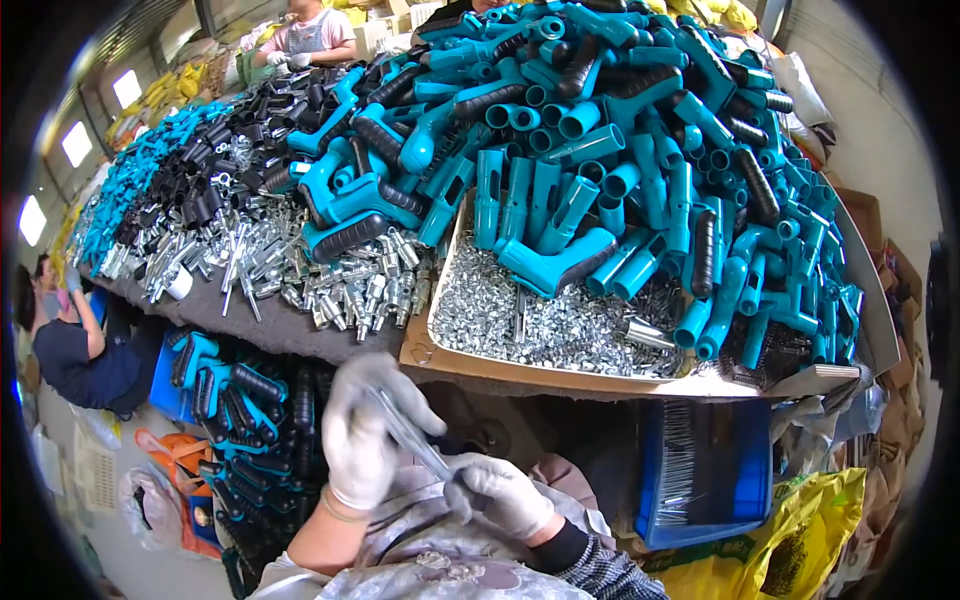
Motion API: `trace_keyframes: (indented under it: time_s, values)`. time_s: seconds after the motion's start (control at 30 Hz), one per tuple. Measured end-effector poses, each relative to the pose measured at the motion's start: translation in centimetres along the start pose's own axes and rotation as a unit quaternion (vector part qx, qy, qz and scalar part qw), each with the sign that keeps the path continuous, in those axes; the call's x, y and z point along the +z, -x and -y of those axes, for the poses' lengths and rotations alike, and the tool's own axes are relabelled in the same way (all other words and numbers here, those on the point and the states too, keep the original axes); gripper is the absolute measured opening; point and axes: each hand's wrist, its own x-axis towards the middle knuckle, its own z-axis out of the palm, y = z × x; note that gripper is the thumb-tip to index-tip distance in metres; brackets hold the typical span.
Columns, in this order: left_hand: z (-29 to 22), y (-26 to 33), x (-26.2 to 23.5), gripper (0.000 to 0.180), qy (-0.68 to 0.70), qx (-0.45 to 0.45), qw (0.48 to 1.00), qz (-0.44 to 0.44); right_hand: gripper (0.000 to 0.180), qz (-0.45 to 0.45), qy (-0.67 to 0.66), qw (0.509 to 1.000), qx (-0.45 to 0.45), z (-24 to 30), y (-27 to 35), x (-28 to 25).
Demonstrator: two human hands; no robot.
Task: Assembling plastic and metal components of tool handles at a factory workbench.
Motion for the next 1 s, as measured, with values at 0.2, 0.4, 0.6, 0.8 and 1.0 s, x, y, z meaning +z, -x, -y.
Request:
trace_keyframes:
  time_s: [0.2,0.4,0.6,0.8,1.0]
  values:
    - [3.7,-4.0,-3.1,0.053,-0.487,-0.049,0.872,-0.019,0.034,-0.051,-0.114,0.991,-0.049,-1.1,-0.5,-1.5]
    - [3.8,-4.8,-2.4,0.035,-0.588,-0.045,0.808,0.014,0.033,-0.048,-0.084,0.994,-0.057,-0.4,-0.5,-0.7]
    - [1.0,-2.1,-1.6,0.022,-0.527,0.038,0.837,0.143,0.054,-0.115,0.109,0.979,-0.127,3.4,0.7,0.6]
    - [-0.4,1.6,-1.4,0.026,-0.578,-0.056,0.743,0.332,0.026,-0.190,0.311,0.929,-0.064,5.4,3.6,1.0]
    - [0.7,2.5,-1.5,0.048,0.071,-0.139,0.983,-0.100,0.025,-0.215,0.171,0.960,-0.052,1.6,5.8,-2.5]
